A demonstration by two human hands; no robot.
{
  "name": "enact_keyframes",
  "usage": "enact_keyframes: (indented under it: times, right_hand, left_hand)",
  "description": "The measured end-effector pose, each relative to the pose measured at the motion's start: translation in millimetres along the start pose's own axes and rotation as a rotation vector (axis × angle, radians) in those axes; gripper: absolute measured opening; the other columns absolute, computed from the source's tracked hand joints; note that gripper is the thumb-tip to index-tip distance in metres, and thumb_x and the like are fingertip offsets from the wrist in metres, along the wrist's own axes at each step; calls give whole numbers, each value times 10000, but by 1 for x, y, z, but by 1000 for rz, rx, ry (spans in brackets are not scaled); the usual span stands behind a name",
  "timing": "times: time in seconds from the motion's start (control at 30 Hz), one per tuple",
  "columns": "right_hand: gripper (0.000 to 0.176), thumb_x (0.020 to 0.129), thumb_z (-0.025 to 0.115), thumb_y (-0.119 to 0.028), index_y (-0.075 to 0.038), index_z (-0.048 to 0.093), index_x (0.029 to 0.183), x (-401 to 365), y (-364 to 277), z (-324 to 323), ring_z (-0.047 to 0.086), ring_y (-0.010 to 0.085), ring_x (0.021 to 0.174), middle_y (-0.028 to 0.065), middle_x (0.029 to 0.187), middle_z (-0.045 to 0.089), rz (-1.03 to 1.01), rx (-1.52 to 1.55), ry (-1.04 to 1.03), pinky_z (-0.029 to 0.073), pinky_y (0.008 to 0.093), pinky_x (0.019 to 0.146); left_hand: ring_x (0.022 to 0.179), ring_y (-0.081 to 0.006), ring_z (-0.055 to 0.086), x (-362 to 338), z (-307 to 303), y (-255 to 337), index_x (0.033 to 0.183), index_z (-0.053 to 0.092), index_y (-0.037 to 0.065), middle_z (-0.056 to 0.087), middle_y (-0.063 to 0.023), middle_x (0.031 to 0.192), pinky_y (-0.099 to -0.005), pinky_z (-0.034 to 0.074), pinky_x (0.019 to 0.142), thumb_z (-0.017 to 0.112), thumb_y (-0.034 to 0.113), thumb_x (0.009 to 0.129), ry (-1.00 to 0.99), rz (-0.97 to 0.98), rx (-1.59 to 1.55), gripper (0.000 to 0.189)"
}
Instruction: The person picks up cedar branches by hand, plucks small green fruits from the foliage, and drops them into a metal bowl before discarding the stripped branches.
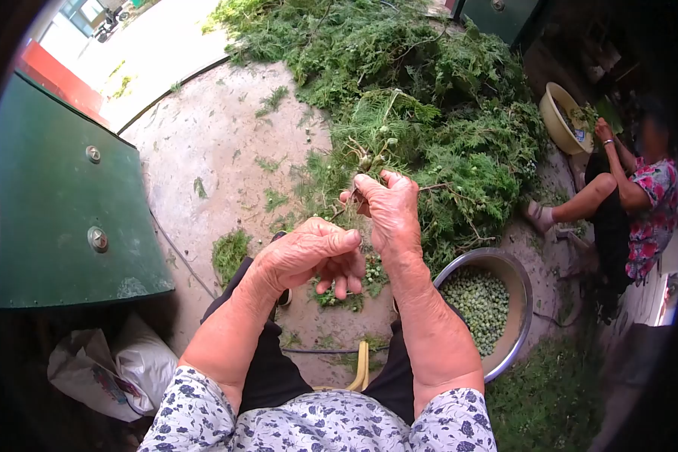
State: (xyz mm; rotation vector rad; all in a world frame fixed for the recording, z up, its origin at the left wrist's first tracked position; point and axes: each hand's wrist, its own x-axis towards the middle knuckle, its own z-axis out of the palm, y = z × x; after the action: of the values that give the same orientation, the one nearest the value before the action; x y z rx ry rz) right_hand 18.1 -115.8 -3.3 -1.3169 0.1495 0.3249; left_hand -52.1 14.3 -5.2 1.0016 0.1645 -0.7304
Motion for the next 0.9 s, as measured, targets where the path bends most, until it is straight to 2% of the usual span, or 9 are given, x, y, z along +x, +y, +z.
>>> enact_keyframes:
  times: [0.07,0.17,0.2,0.23,0.3,0.33,0.47,0.87,0.9]
  right_hand:
    - [91,793,598,-49,12,530,786,1,6,-3,597,122,573,37,677,565,-40,1,-37,474,250,504]
    - [113,804,588,-60,9,514,754,-3,6,0,575,98,577,20,663,546,-96,-47,-82,458,243,500]
    - [115,808,586,-63,12,523,748,-1,11,0,562,83,596,16,669,550,-129,-100,-107,452,236,514]
    - [120,812,583,-65,16,532,742,-1,13,0,549,68,615,12,674,554,-162,-154,-133,445,229,527]
    - [97,817,580,-59,31,574,784,-6,10,5,523,54,653,8,707,575,-146,-215,-151,432,219,561]
    - [96,821,580,-60,35,591,827,-9,9,8,523,54,661,7,730,586,-137,-164,-202,433,219,576]
    - [150,835,591,-82,36,622,922,-13,13,10,521,48,694,0,800,613,-123,-136,-343,441,214,621]
    - [168,838,612,-148,17,616,869,-15,18,13,539,70,598,17,710,591,26,-125,-409,438,202,537]
    - [160,838,610,-141,17,610,861,-16,13,12,545,74,599,21,724,589,17,-183,-309,441,203,541]
  left_hand:
    - [427,-117,565,-6,-8,10,761,608,-3,642,-130,656,-179,392,335,589,322,853,-6,88,42,338]
    - [455,-98,554,7,-25,10,844,600,6,630,-93,662,-187,412,369,563,233,880,388,405,-191,233]
    - [585,-89,583,9,-30,9,884,588,7,632,-77,751,-194,457,466,566,226,879,423,479,-157,220]
    - [585,-89,583,11,-29,7,884,588,7,632,-77,751,-194,457,466,566,226,879,428,481,-159,220]
    - [729,-81,574,18,-20,6,894,590,22,624,-56,855,-214,462,605,568,232,880,617,550,19,211]
    - [796,-78,548,16,-20,6,907,594,40,605,-28,881,-236,431,696,587,233,869,526,530,56,197]
    - [763,-85,557,13,-20,8,895,599,49,594,1,817,-250,437,691,636,200,828,295,409,-199,169]
    - [635,-115,596,13,-23,7,851,589,24,622,-41,765,-254,506,576,637,87,798,452,575,-339,95]
    - [630,-115,598,13,-22,7,850,588,21,621,-40,759,-261,513,562,635,74,798,500,623,-314,88]
